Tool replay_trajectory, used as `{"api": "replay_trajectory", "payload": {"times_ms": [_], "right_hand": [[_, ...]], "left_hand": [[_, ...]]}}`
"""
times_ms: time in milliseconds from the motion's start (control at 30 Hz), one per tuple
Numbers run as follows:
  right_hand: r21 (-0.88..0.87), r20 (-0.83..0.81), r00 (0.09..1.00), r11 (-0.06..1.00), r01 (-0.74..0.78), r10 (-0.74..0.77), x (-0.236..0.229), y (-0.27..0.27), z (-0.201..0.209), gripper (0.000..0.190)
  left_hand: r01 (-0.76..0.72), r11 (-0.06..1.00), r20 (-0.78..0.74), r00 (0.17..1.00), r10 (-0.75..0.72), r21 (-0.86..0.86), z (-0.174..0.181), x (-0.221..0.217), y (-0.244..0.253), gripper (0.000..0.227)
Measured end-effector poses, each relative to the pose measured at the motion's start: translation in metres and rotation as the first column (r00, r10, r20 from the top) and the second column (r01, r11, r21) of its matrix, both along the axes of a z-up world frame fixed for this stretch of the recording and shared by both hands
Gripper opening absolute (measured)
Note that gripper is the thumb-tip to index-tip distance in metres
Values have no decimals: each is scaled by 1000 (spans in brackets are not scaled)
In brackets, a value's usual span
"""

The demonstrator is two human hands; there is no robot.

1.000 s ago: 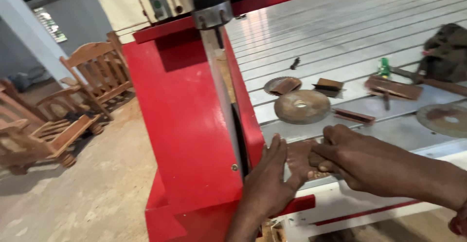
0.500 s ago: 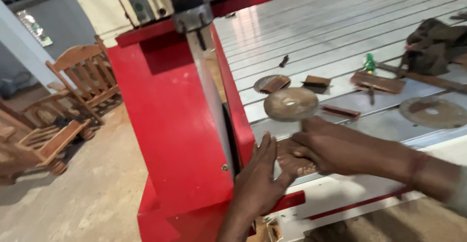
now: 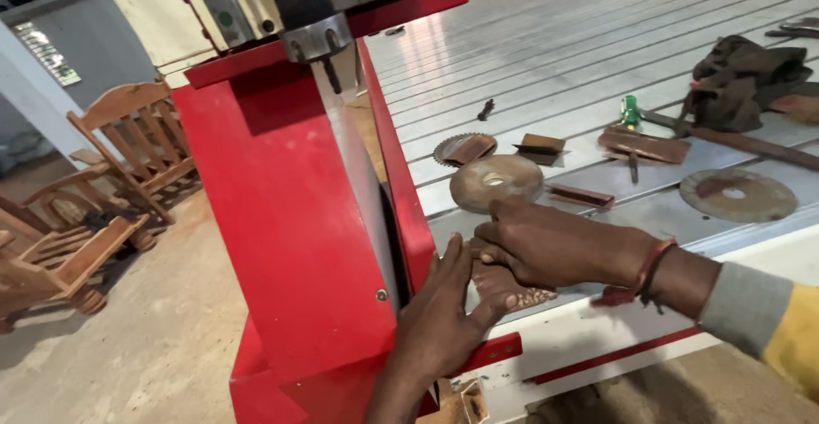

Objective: The person wipes various metal machine parts, including discs and a collet, with a dark cloth and manipulates them by hand on the bed of a CNC machine.

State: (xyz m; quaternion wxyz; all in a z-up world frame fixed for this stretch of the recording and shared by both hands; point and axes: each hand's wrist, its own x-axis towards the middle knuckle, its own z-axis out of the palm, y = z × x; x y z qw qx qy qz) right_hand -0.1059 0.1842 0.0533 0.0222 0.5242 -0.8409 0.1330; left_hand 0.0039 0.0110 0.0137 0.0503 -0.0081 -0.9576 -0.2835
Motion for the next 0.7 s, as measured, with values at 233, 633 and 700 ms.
{"api": "replay_trajectory", "payload": {"times_ms": [233,633,700], "right_hand": [[6,11,1000,1000,17,-17,11,25,-7,43],[29,10,995,995,100,-100,11,27,-12,43],[-12,0,999,999,44,-44,4,10,-11,22]], "left_hand": [[-21,1000,-80,997,20,-9,-14,6,-3,91],[-5,1000,-87,996,3,-25,-18,4,-6,90],[6,1000,-93,996,-7,-17,-12,2,-2,94]]}}
